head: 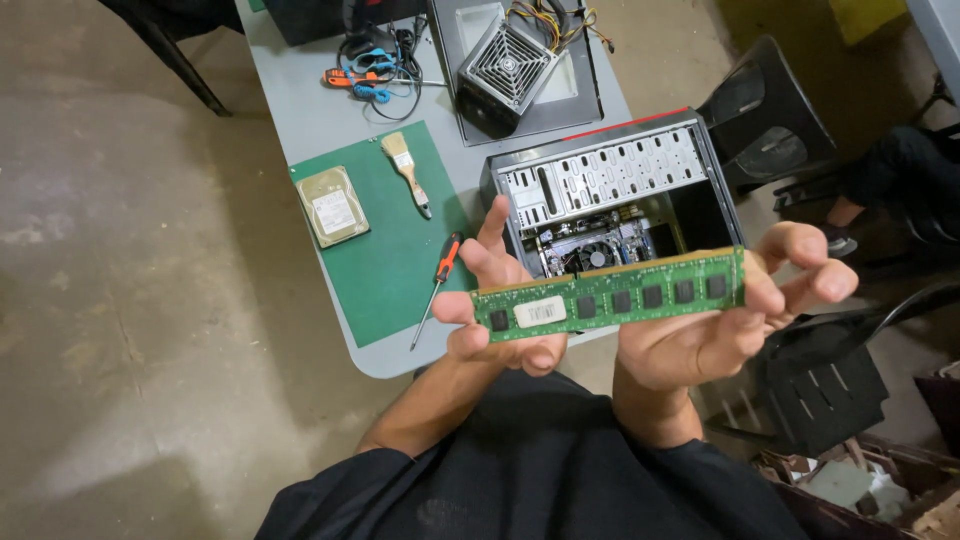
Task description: Fastening a motherboard into a computer case with a screwdriver and inspecting a RAM module.
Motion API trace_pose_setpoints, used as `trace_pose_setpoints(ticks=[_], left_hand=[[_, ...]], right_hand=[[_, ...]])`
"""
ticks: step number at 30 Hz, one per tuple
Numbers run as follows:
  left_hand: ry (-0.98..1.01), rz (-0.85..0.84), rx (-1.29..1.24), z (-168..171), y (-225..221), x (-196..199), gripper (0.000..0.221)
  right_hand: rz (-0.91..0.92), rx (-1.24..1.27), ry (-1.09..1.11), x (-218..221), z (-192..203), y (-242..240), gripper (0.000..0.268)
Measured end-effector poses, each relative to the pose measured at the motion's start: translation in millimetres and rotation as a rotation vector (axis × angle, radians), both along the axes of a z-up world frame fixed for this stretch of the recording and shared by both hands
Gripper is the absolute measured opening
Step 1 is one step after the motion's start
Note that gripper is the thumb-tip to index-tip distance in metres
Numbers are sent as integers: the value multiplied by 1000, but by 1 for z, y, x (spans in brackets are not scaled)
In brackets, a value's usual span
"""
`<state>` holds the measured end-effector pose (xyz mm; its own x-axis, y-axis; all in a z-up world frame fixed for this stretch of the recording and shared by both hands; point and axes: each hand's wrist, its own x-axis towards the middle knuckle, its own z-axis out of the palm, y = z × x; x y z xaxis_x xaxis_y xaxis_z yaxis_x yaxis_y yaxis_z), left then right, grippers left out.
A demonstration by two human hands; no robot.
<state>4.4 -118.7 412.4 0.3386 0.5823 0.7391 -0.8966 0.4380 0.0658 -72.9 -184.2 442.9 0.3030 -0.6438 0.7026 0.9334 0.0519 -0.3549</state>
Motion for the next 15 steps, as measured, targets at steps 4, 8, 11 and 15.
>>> trace_pose_setpoints(ticks=[4,8,11,15], left_hand=[[4,-63,-31,7,2,-7,44],[45,-73,-10,10,1,-13,44],[76,-94,-68,12,-3,-18,42],[127,-114,-55,8,-8,-24,45]], right_hand=[[129,-149,-149,9,27,3,32],[246,-84,-269,3,27,-4,39],[210,-61,-202,-6,27,-9,45],[159,-106,-229,6,37,-3,29]])
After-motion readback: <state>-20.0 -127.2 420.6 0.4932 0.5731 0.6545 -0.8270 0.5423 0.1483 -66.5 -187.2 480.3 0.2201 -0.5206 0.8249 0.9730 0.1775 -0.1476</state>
